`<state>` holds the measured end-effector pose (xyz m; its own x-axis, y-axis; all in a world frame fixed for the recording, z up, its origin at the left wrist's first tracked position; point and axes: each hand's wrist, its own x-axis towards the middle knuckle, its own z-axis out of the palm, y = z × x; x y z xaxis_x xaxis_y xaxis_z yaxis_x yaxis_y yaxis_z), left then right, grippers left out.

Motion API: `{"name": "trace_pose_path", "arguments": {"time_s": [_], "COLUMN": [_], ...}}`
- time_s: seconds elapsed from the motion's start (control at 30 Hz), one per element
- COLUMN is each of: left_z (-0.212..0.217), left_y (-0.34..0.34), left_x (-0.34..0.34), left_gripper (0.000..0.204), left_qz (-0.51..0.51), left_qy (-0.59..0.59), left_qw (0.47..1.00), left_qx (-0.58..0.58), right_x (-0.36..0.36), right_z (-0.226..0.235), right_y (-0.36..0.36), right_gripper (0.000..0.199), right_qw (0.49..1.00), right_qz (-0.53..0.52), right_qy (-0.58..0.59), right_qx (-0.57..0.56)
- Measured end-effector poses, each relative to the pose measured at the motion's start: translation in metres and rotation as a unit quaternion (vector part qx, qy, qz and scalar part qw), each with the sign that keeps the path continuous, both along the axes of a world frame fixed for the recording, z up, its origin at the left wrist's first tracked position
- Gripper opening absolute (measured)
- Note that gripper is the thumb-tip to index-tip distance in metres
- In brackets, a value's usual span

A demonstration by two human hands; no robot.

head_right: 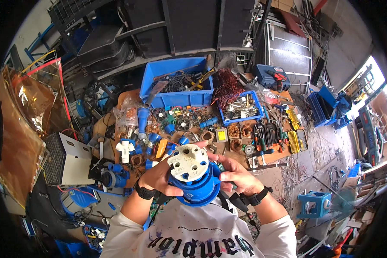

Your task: The person uses a screwdriver to tighten screws on a white plastic component attached to a blue cylindrical housing. They repeatedly rotate the housing and adjust the screws, occasionally separating the blue housing from the white component to inspect the interior before reassembling them.

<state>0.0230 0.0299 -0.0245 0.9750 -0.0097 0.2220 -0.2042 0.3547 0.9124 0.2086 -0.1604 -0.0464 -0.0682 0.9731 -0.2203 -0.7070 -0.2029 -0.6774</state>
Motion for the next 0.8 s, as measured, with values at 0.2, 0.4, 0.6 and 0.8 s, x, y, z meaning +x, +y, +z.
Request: {"name": "trace_pose_path", "arguments": {"time_s": [0.2,0.4,0.6,0.8], "left_z": [-0.006,-0.012,-0.009,-0.007], "left_y": [0.012,0.005,0.000,0.002], "left_x": [-0.001,0.004,0.013,0.012], "left_gripper": [0.121,0.104,0.094,0.094], "left_qz": [-0.035,-0.009,0.067,0.038], "left_qy": [-0.011,-0.047,-0.147,-0.123], "left_qw": [0.999,0.997,0.970,0.974], "left_qx": [0.022,0.056,0.182,0.188], "right_x": [-0.002,-0.002,0.000,0.002], "right_z": [0.007,0.005,0.002,-0.009], "right_y": [0.006,0.010,0.012,0.014], "right_gripper": [0.086,0.086,0.078,0.074], "right_qw": [1.000,0.999,0.999,1.000], "right_qz": [0.003,-0.009,-0.034,-0.020], "right_qy": [-0.022,-0.029,-0.037,-0.016], "right_qx": [-0.001,-0.020,-0.017,-0.001]}}
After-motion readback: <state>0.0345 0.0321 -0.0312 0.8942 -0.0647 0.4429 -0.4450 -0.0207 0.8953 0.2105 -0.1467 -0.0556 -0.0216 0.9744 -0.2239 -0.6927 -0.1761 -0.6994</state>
